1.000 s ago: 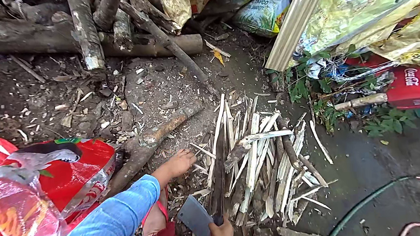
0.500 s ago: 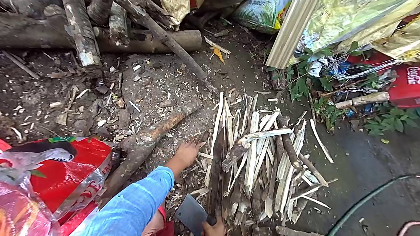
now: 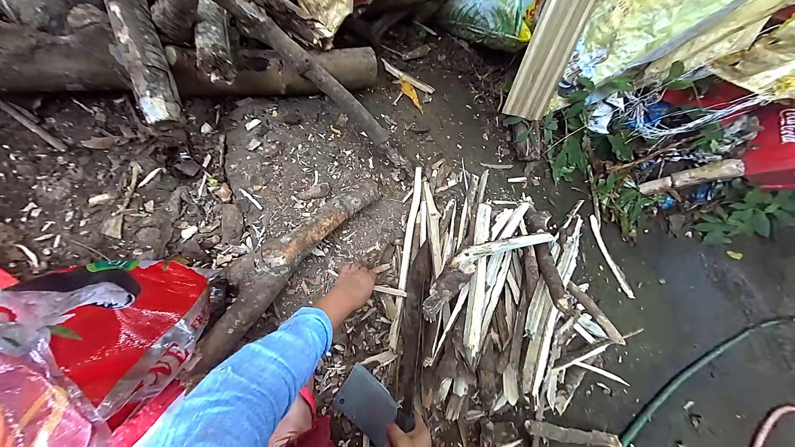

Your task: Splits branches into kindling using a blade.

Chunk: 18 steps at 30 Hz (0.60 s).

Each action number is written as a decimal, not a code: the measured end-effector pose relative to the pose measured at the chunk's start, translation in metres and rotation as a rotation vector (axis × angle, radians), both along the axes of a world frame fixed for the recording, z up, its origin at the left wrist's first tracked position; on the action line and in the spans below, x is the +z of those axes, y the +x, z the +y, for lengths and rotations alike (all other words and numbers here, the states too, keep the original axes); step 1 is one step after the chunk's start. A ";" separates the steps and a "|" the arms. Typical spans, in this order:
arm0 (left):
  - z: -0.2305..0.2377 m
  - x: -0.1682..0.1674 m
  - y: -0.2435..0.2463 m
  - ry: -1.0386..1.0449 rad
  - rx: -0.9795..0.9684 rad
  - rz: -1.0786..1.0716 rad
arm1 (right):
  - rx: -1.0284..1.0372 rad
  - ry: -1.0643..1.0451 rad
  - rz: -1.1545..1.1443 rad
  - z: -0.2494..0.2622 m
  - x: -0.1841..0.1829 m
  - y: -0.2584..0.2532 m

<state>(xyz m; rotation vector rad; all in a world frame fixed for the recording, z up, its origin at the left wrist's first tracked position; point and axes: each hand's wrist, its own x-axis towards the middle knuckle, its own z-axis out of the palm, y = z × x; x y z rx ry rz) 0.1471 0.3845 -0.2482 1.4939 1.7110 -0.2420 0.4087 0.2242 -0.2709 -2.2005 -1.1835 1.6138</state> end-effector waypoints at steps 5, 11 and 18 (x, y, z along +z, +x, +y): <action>-0.012 0.011 -0.027 -0.022 0.013 -0.043 | -0.017 -0.006 0.041 -0.003 -0.003 -0.004; -0.027 -0.007 -0.027 -0.012 -0.078 -0.022 | -0.025 -0.023 0.059 -0.001 -0.005 -0.004; -0.063 -0.005 -0.047 0.030 0.006 -0.012 | 0.029 -0.031 -0.001 0.004 -0.009 0.002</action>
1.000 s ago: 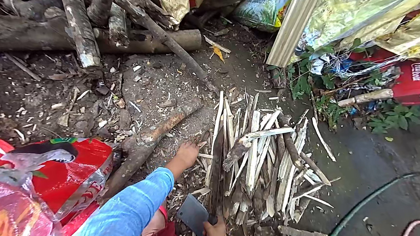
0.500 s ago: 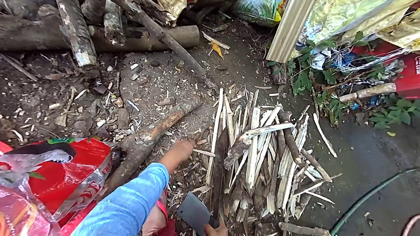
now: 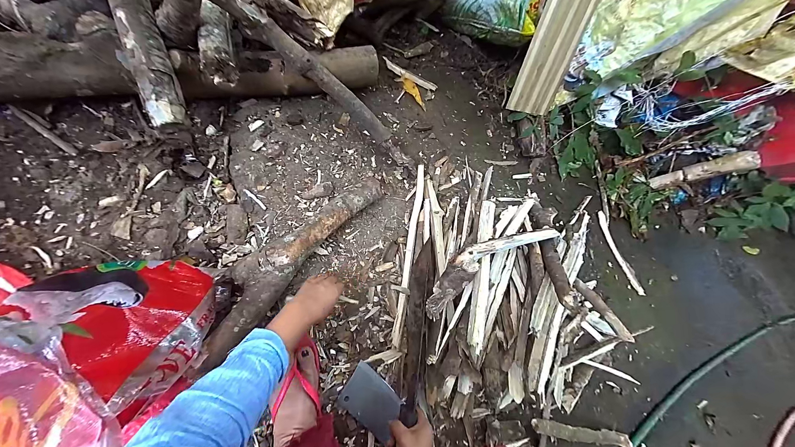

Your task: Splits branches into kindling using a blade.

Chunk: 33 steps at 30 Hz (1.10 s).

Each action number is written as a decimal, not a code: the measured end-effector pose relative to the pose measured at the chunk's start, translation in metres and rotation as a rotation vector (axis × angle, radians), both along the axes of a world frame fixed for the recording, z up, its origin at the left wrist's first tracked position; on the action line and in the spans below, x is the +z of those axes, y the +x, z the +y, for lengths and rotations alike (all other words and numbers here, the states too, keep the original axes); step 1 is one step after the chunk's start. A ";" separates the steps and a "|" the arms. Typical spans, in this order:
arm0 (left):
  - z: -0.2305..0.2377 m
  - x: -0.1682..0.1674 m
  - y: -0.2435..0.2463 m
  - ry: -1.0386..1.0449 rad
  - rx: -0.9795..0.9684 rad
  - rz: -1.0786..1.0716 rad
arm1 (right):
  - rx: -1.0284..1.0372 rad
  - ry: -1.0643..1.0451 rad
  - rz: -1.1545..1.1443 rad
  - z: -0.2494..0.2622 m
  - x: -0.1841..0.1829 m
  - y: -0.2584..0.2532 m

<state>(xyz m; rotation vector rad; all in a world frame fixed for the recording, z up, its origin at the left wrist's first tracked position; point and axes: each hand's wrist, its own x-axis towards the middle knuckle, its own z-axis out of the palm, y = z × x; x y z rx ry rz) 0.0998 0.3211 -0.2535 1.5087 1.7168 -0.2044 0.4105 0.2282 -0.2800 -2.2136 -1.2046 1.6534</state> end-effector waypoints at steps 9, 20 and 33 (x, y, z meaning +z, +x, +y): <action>0.009 0.076 0.009 0.165 0.397 -0.323 | 0.003 -0.014 0.009 -0.001 -0.008 -0.001; 0.087 0.080 0.069 0.067 0.076 -0.182 | 0.033 -0.027 -0.052 0.004 -0.003 0.005; -0.018 0.026 0.006 -0.104 0.772 -0.534 | 0.009 0.061 0.108 -0.013 0.022 -0.018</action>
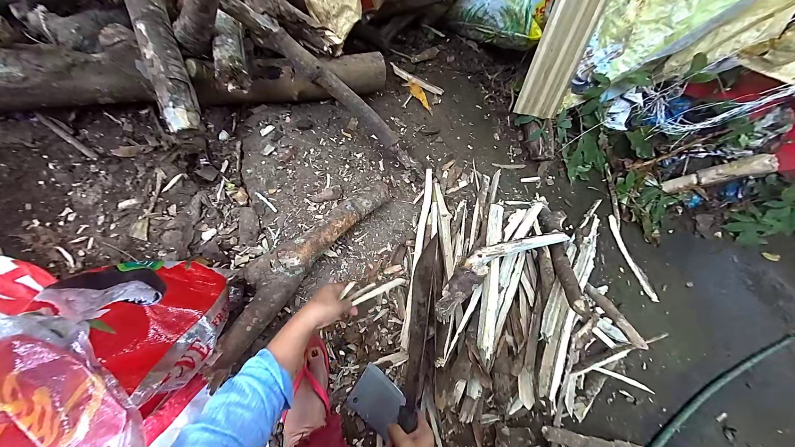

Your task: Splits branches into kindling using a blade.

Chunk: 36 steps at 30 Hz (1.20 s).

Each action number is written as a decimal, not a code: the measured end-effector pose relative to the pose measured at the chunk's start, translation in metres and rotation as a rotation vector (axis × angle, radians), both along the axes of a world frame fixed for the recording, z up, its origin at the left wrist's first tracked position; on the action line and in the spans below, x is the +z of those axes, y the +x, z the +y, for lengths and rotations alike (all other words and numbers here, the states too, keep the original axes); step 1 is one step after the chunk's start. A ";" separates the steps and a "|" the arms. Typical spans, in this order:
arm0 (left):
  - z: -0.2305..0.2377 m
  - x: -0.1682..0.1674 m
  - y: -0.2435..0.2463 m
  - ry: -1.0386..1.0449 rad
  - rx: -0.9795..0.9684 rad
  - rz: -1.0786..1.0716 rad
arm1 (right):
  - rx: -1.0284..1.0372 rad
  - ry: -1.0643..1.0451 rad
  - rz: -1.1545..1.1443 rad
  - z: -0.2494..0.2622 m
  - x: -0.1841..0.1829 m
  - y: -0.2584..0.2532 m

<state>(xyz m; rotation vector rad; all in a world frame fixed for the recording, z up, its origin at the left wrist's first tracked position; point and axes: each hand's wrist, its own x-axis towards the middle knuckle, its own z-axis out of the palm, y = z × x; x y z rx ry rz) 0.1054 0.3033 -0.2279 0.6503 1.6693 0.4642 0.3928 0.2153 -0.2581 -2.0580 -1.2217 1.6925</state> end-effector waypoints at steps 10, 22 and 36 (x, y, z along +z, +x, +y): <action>-0.052 0.009 -0.048 0.163 0.722 0.246 | 0.327 0.058 0.022 0.014 0.037 -0.036; -0.059 0.009 -0.054 0.080 0.632 0.170 | 0.484 0.328 0.098 0.045 0.087 -0.106; -0.061 0.031 -0.075 0.151 0.629 0.364 | 0.833 -0.030 -0.364 0.070 0.056 -0.151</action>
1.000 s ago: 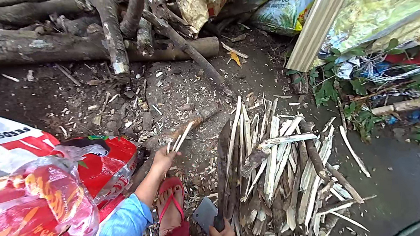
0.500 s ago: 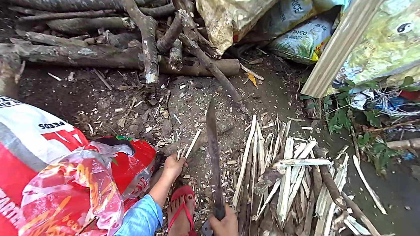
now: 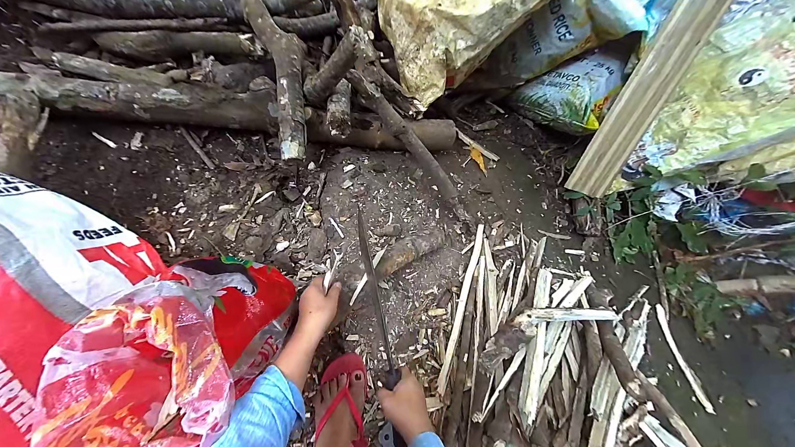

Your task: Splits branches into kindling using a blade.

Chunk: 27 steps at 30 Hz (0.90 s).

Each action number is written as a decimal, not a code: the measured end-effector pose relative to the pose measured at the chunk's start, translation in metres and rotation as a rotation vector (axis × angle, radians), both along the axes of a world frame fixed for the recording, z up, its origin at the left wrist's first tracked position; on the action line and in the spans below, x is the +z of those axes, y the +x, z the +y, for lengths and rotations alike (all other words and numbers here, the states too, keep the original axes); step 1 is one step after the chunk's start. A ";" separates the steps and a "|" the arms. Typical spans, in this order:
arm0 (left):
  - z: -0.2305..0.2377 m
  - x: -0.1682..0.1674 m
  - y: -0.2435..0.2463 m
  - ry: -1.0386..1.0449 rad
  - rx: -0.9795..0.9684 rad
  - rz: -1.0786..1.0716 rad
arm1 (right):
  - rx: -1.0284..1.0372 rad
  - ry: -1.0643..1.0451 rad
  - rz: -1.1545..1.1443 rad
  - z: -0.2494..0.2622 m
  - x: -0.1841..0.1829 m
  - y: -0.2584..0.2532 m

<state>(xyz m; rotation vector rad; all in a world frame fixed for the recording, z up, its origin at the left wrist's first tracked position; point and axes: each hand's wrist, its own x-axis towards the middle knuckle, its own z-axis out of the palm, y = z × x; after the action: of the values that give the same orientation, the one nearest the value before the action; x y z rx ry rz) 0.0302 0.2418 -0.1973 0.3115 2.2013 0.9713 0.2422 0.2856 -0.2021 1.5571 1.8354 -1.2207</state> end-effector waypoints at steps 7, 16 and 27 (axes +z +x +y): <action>0.033 0.003 0.006 -0.139 -0.283 0.027 | -0.342 -0.266 0.353 -0.007 -0.032 0.015; 0.028 -0.005 0.011 -0.158 -0.262 0.120 | -0.295 -0.219 0.351 -0.001 -0.029 0.016; 0.009 -0.007 0.007 -0.020 -0.063 0.091 | -0.175 0.041 0.345 -0.003 0.004 0.015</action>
<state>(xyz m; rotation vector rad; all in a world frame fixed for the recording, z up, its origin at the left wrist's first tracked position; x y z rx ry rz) 0.0375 0.2510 -0.2046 0.4205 2.2672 0.9167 0.2574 0.2824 -0.1986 1.6394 1.9729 -1.6280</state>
